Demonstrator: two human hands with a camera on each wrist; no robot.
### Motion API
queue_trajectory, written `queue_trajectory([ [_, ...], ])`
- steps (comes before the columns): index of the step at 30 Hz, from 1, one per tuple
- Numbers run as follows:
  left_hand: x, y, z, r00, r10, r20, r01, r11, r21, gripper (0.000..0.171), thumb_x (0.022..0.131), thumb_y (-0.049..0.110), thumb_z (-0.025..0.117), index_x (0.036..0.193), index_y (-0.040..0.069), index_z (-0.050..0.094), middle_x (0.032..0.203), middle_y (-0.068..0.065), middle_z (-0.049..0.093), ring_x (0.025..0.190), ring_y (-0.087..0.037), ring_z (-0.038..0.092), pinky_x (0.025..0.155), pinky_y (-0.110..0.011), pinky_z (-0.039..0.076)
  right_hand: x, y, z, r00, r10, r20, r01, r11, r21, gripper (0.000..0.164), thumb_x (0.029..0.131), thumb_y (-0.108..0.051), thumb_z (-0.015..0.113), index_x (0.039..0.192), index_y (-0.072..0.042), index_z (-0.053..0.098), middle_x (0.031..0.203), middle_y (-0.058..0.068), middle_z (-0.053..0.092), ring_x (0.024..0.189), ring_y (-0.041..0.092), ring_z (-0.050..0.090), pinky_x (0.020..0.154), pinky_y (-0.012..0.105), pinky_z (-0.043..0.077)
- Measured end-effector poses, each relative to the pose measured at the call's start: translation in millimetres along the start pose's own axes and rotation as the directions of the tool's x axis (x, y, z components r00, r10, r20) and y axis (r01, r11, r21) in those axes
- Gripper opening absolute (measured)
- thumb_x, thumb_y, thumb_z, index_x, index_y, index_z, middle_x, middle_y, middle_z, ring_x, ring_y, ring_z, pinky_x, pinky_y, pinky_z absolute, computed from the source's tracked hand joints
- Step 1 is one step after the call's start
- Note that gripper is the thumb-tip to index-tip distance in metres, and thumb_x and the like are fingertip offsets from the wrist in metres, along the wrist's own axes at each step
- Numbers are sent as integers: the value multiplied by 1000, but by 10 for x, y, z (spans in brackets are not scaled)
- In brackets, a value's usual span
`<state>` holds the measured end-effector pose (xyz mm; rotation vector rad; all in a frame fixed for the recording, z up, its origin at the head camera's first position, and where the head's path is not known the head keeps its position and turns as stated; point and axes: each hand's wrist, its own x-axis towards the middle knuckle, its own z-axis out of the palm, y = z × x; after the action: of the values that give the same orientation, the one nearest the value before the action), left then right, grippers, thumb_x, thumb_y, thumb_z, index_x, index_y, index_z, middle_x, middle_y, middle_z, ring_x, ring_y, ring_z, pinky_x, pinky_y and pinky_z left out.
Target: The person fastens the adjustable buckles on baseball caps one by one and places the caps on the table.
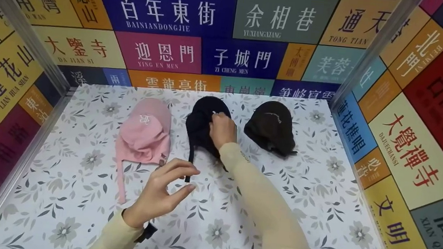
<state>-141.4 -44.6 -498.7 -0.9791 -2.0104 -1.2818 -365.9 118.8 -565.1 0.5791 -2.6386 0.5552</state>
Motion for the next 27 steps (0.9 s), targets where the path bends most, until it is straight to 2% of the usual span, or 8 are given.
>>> queue_trajectory([
  [4,12,4,-1,1000,7,-3,-7,1000,-6,32,90,8,73,121,12,69,116,-3,64,110,-14,60,96,-28,49,92,2,-155,998,9,-65,-7,1000,24,12,91,-14,74,93,-3,70,87,13,67,80,40,65,73,52,53],
  [9,20,10,6,1000,18,-6,-18,1000,-10,33,89,7,73,121,11,69,116,-3,64,109,-14,61,94,-27,50,165,-32,-335,996,19,-91,-17,1000,26,16,93,-18,74,89,-4,68,86,13,66,80,41,65,73,52,52],
  [17,22,22,0,1000,5,4,-5,1000,4,31,90,9,73,120,13,69,115,-2,63,108,-14,61,95,-27,49,246,-155,-632,985,-8,-170,17,998,54,19,93,-19,74,84,-5,65,80,11,61,74,33,64,68,48,51],
  [27,20,40,3,1000,0,15,-1,1000,22,30,90,9,73,119,12,69,115,-1,63,109,-14,60,97,-27,49,172,-344,-1159,967,-44,-252,73,992,105,19,93,-20,74,83,-5,66,81,8,62,75,30,64,67,46,52],
])
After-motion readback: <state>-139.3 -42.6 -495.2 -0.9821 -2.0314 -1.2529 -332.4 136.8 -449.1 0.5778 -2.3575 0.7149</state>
